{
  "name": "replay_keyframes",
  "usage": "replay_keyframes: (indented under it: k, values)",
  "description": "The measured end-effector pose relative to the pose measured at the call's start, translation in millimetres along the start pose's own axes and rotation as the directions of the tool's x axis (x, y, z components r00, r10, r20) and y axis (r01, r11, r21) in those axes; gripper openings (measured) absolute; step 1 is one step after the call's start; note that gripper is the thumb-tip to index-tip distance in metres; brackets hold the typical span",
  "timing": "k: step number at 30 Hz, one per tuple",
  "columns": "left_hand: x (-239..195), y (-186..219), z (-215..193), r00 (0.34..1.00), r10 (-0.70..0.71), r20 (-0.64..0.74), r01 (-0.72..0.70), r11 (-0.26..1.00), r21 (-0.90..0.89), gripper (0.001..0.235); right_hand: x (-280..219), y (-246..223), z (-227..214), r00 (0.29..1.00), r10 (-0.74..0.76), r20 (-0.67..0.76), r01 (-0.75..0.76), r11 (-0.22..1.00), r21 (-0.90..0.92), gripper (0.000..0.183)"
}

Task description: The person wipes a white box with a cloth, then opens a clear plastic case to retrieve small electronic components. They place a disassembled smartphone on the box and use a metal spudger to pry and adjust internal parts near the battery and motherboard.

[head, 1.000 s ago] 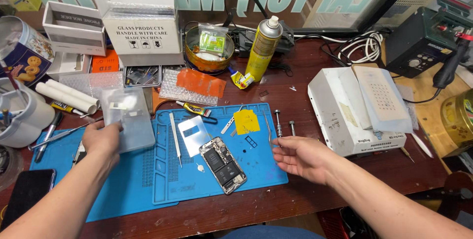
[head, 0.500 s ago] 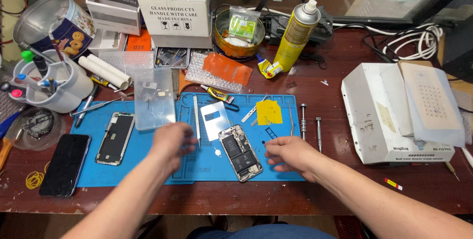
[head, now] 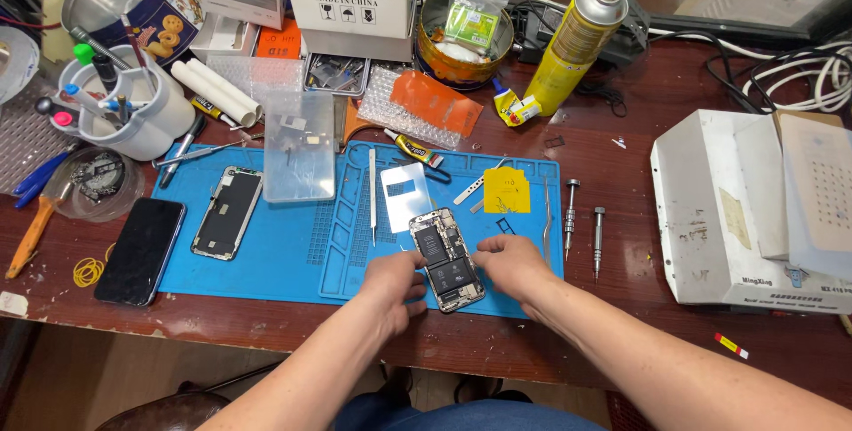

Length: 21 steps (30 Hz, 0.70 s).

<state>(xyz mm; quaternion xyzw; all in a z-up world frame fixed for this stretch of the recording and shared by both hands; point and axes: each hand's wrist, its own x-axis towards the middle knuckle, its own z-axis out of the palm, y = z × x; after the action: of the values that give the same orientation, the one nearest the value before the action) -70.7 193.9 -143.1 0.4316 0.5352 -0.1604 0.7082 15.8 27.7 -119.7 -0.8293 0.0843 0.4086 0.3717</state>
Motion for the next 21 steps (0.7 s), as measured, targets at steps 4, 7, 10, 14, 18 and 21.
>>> replay_keyframes:
  k: [4, 7, 10, 14, 18, 21]
  values:
    - [-4.3, 0.6, 4.2, 1.000, 0.003, -0.018, -0.003, 1.000, 0.001, 0.035, 4.3, 1.5, -7.6, 0.996, 0.045, 0.074, -0.048, 0.998, 0.031, 0.041]
    - [-7.1, 2.7, 11.2, 0.999, 0.008, -0.050, -0.008, 1.000, 0.007, 0.034, 4.1, 0.6, -9.2, 0.991, 0.075, 0.108, -0.083, 0.994, 0.073, 0.042]
    - [-4.3, 4.0, 21.4, 0.994, 0.029, -0.110, -0.021, 0.997, 0.069, 0.032, 1.6, 1.2, -10.8, 0.988, 0.087, 0.129, -0.101, 0.988, 0.112, 0.042]
    - [6.3, 1.8, 21.8, 0.991, 0.052, -0.122, -0.038, 0.992, 0.117, 0.025, 0.0, 0.7, -10.9, 0.983, 0.100, 0.154, -0.126, 0.978, 0.167, 0.043]
    - [14.3, -4.0, 19.0, 0.995, 0.070, 0.067, -0.077, 0.991, 0.111, 0.014, -0.5, 3.5, -15.3, 0.976, 0.112, 0.187, -0.150, 0.968, 0.200, 0.041]
    - [8.8, 3.4, 22.0, 0.989, 0.123, 0.076, -0.132, 0.983, 0.131, 0.013, -2.5, 0.1, -20.7, 0.986, 0.060, 0.154, -0.090, 0.976, 0.198, 0.037]
